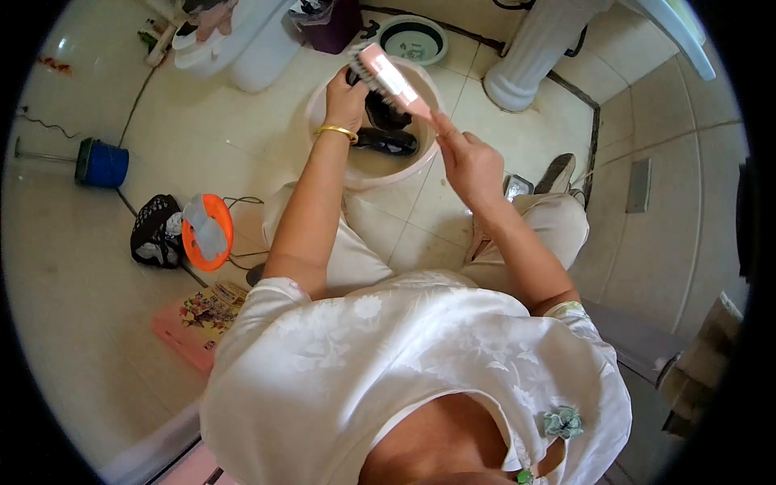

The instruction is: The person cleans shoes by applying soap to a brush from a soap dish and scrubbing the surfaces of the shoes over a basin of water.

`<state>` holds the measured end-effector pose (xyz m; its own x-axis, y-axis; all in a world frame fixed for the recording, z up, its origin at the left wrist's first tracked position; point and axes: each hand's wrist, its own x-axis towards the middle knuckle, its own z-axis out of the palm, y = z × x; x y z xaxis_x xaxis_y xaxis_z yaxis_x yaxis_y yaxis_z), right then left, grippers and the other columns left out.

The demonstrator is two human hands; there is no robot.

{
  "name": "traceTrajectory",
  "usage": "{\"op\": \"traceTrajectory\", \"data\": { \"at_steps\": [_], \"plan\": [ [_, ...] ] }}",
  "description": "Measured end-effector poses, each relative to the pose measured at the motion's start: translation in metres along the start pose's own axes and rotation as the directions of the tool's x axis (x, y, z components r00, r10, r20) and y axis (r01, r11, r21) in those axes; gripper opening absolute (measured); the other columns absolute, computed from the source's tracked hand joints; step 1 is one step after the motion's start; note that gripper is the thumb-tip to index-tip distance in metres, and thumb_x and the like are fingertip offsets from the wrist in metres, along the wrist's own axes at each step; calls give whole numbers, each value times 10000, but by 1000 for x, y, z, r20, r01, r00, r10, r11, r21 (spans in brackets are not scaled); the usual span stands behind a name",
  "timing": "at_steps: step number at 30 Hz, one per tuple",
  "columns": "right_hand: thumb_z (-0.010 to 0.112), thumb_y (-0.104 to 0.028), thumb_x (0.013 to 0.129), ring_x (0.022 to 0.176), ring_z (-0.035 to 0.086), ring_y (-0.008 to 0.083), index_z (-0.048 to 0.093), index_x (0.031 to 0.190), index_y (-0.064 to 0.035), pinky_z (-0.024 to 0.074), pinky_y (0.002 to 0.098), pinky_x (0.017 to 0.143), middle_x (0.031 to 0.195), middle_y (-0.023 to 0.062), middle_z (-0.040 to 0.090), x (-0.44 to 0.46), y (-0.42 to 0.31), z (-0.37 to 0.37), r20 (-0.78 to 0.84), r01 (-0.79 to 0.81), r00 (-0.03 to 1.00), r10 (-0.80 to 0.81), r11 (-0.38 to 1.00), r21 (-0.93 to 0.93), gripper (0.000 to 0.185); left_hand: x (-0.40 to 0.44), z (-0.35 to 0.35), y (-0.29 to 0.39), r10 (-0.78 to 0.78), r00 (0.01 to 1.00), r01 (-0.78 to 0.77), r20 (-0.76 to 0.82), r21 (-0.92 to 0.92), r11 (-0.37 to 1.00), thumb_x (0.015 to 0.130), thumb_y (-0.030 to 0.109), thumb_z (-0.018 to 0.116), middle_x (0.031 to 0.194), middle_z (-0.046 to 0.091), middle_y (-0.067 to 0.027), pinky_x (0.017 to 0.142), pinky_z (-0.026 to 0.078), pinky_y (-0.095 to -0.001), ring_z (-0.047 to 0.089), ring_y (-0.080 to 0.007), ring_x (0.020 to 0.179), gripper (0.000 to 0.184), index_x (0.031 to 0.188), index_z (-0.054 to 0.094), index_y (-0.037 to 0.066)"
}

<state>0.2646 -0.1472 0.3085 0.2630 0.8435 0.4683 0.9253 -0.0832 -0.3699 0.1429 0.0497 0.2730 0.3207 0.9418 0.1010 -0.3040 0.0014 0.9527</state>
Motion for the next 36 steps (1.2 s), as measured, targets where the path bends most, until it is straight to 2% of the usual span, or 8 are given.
{"op": "traceTrajectory", "data": {
  "at_steps": [3, 12, 14, 17, 24, 27, 32, 36],
  "plan": [
    [595, -197, 815, 512, 564, 292, 531, 1195, -229, 440, 389, 460, 602, 104, 566, 4, 1, 10, 7, -51, 999, 50, 989, 136, 387, 7, -8, -12, 43, 999, -43, 7, 2, 999, 764, -50, 523, 987, 582, -57, 806, 453, -284, 565, -151, 874, 292, 1055, 542, -35],
    [570, -211, 831, 572, 590, 311, 532, 1195, -202, 454, 406, 500, 668, 142, 605, 2, -7, 15, 67, -101, 994, 88, 967, 234, 366, 3, 0, -1, -24, 997, 27, -78, 35, 999, 752, -11, 573, 969, 593, -66, 780, 465, -282, 574, -156, 837, 289, 1039, 548, -41],
    [564, -211, 834, 573, 591, 310, 532, 1195, -201, 454, 409, 503, 662, 142, 604, -6, -12, 7, 102, -85, 993, 65, 976, 203, 363, 2, 2, 2, -61, 993, 56, -102, -49, 997, 740, -1, 580, 928, 602, -72, 781, 456, -267, 567, -145, 833, 276, 1012, 563, -45],
    [564, -213, 834, 573, 591, 311, 530, 1197, -202, 456, 418, 510, 654, 140, 602, -1, -1, 11, 85, -108, 992, 94, 979, 172, 365, 10, -8, -14, 51, 998, -45, -27, 179, 983, 741, 14, 593, 929, 603, -77, 774, 457, -268, 567, -149, 828, 291, 1023, 555, -48],
    [540, -203, 862, 604, 585, 344, 533, 1209, -195, 456, 404, 542, 685, 167, 604, 4, -4, 10, 175, -208, 969, 175, 959, 192, 347, 8, -2, -11, 10, 999, -4, -51, 123, 992, 725, 19, 603, 968, 604, -91, 786, 450, -269, 567, -146, 845, 332, 1048, 553, -43],
    [542, -200, 857, 615, 583, 355, 533, 1208, -172, 458, 410, 558, 695, 176, 605, -4, -10, 6, 183, -150, 977, 113, 967, 205, 352, 13, -8, -14, 67, 996, -57, -55, 164, 985, 729, 19, 588, 987, 609, -93, 801, 448, -282, 573, -164, 871, 328, 1051, 560, -34],
    [532, -223, 854, 604, 591, 353, 536, 1195, -167, 459, 429, 535, 673, 182, 601, 6, -6, -3, 168, -150, 978, 124, 977, 152, 346, -5, 11, 8, 138, 988, -72, -65, 596, 800, 751, 40, 566, 953, 630, -179, 816, 444, -303, 605, -253, 885, 337, 1084, 565, -12],
    [501, -240, 867, 622, 597, 357, 537, 1187, -165, 460, 449, 544, 676, 183, 603, 0, -20, -5, 243, -196, 958, 150, 965, 177, 330, -4, 10, 2, 243, 964, -121, -106, 641, 758, 754, 20, 551, 966, 632, -185, 810, 450, -330, 612, -288, 884, 321, 1072, 568, -21]
  ]
}}
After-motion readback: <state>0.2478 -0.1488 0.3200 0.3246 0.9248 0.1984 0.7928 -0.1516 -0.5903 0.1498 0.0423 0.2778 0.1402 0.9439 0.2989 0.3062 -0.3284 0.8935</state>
